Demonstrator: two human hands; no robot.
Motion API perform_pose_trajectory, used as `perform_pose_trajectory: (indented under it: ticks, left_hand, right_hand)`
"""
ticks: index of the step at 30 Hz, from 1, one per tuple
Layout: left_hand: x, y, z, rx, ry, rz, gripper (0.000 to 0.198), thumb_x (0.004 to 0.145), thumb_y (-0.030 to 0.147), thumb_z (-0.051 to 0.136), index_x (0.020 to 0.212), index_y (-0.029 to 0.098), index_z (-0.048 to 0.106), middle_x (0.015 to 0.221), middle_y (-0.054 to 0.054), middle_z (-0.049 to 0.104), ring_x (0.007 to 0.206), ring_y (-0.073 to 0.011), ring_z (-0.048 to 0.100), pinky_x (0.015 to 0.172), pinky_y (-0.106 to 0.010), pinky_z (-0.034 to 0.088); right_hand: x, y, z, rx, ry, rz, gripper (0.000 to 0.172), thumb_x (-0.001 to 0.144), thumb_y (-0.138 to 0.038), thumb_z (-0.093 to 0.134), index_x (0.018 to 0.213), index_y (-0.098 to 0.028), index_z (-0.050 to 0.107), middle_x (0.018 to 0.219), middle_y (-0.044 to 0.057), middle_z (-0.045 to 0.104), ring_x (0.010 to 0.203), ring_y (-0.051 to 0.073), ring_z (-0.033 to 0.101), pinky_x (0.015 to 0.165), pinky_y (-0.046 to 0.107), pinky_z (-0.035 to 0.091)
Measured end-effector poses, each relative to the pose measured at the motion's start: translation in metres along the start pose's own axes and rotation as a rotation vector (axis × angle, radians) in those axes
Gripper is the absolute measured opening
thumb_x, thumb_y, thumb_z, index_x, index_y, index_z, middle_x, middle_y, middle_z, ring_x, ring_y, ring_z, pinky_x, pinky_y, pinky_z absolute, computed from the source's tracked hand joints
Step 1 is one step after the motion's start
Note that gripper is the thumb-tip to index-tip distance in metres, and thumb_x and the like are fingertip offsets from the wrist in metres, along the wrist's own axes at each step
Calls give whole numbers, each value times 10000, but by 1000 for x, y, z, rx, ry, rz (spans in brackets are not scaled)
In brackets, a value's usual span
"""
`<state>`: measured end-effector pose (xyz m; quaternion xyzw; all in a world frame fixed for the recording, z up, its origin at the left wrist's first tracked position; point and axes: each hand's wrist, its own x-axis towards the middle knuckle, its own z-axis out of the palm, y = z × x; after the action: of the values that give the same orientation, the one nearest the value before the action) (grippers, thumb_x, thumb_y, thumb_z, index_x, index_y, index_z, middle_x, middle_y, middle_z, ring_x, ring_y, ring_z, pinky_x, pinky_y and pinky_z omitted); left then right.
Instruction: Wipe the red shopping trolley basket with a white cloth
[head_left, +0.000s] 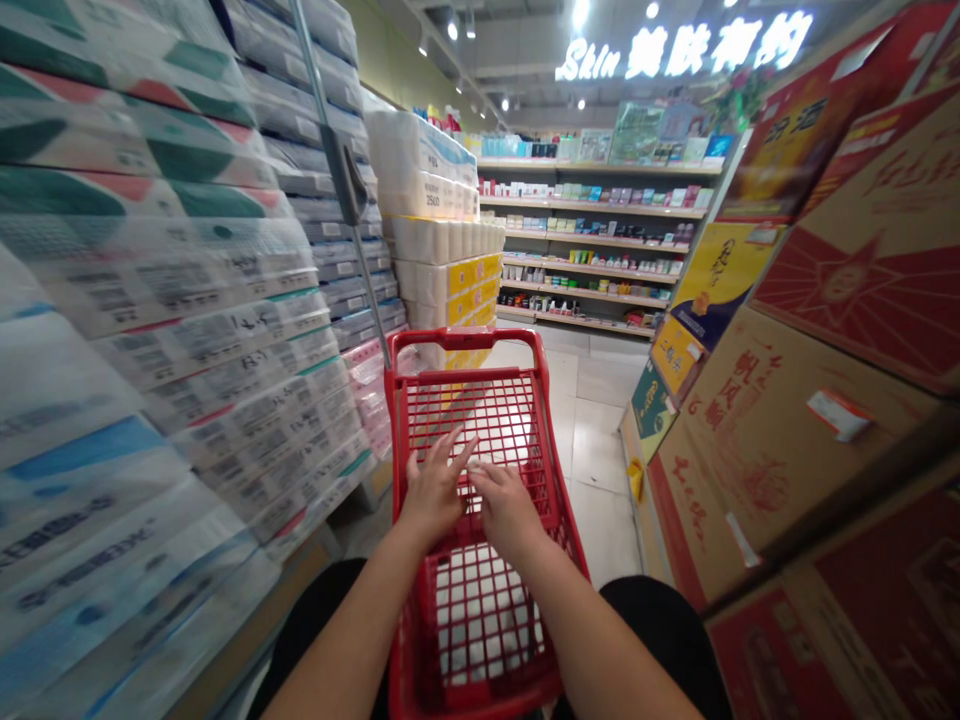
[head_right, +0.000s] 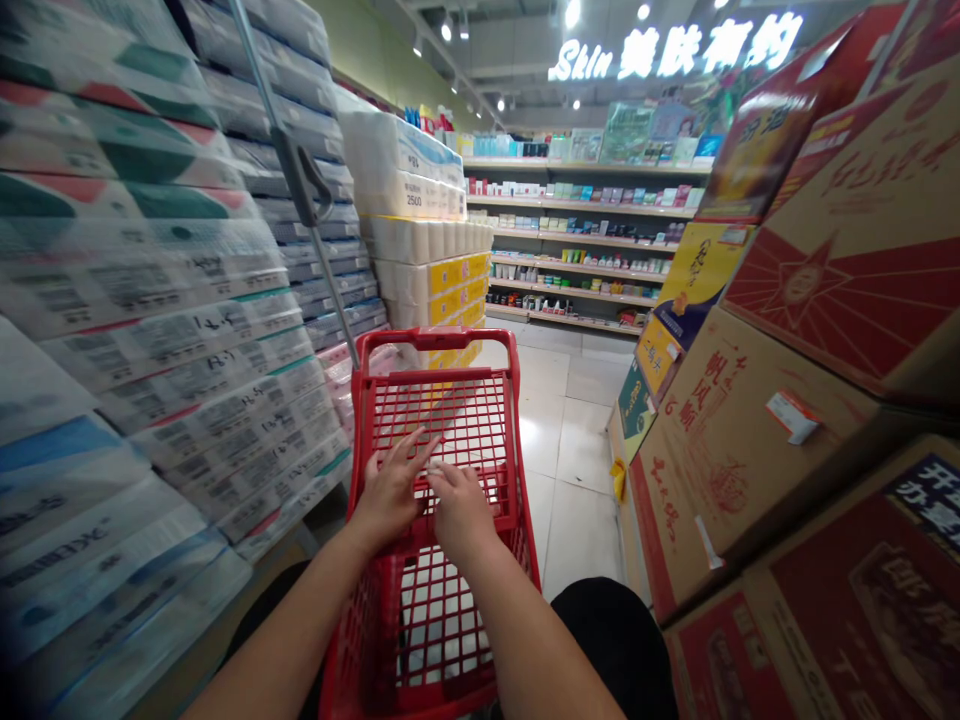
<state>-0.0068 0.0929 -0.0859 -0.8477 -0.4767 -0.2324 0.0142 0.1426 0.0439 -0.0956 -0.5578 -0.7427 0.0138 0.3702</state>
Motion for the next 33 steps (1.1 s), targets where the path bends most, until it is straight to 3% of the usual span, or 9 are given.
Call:
perform_pose_trajectory:
  ticks: [3, 8, 12, 17, 22, 26, 28, 31, 33]
  left_hand:
    - [1, 1, -1, -14, -20, 3, 936, 636, 54, 542, 1453, 409, 258, 1572, -18, 233, 1409, -269, 267, 1108, -616, 192]
    - [1, 3, -2, -23, -21, -4, 924, 648, 51, 531, 1454, 408, 258, 1567, -11, 243, 1406, -271, 272, 1114, -615, 184]
    - [1, 2, -2, -25, -28, 6, 928, 639, 68, 563, 1451, 409, 268, 1563, -15, 249, 1398, -282, 282, 1118, -615, 175]
    - [1, 2, -1, -31, -35, 0, 885, 663, 71, 544, 1446, 394, 288, 1557, -17, 268, 1399, -271, 282, 1117, -624, 171]
    - [1, 2, -1, -45, -41, 8, 925, 630, 54, 550, 1449, 389, 280, 1565, -17, 254, 1408, -272, 270, 1122, -629, 153]
    - [2, 0, 3, -39, -61, -1, 897, 651, 69, 542, 1459, 355, 279, 1564, -30, 265, 1419, -273, 261, 1130, -626, 137]
    - [2, -3, 6, -31, -100, -10, 856, 655, 85, 551, 1447, 318, 325, 1542, -44, 318, 1428, -277, 245, 1140, -621, 116]
    - [3, -7, 9, -13, -152, 7, 755, 642, 94, 565, 1364, 290, 469, 1501, -43, 393, 1439, -291, 217, 1146, -628, 85]
    - [3, -9, 11, -3, -158, 26, 695, 635, 95, 569, 1305, 280, 539, 1496, -36, 399, 1440, -294, 213, 1153, -618, 87]
  right_hand:
    - [0, 4, -3, -52, 98, 182, 473, 825, 8, 454, 1202, -220, 626, 1131, 70, 641, 1016, 216, 522, 895, 338, 461]
    - [0, 11, 2, 49, 19, 39, 486, 780, 34, 490, 1141, -243, 658, 1196, 44, 614, 1062, 196, 529, 923, 325, 453]
    - [0, 13, 1, 55, 112, 212, 466, 760, 41, 507, 1112, -216, 673, 1042, 59, 646, 970, 191, 556, 861, 310, 474]
    - [-6, 8, -2, 159, -13, 41, 438, 733, 63, 513, 1001, -222, 710, 1050, 39, 647, 999, 175, 567, 869, 277, 467]
    - [-9, 14, -9, 53, 148, 251, 382, 775, 20, 526, 1033, -206, 696, 978, 59, 636, 939, 186, 566, 842, 300, 483]
    - [-10, 12, -6, 113, 61, 89, 452, 745, 57, 511, 1047, -225, 696, 1085, 45, 632, 1026, 180, 552, 896, 287, 469]
    - [-11, 12, -5, 155, 51, 69, 433, 762, 36, 526, 1061, -228, 693, 1095, 40, 632, 1027, 176, 553, 904, 288, 470]
    - [-12, 13, -6, 90, 151, 220, 371, 809, -19, 536, 1097, -203, 680, 1046, 66, 632, 989, 190, 553, 889, 319, 476]
    - [-13, 13, -5, 60, 158, 225, 372, 817, -28, 532, 1115, -203, 670, 1053, 71, 628, 991, 195, 544, 885, 325, 474]
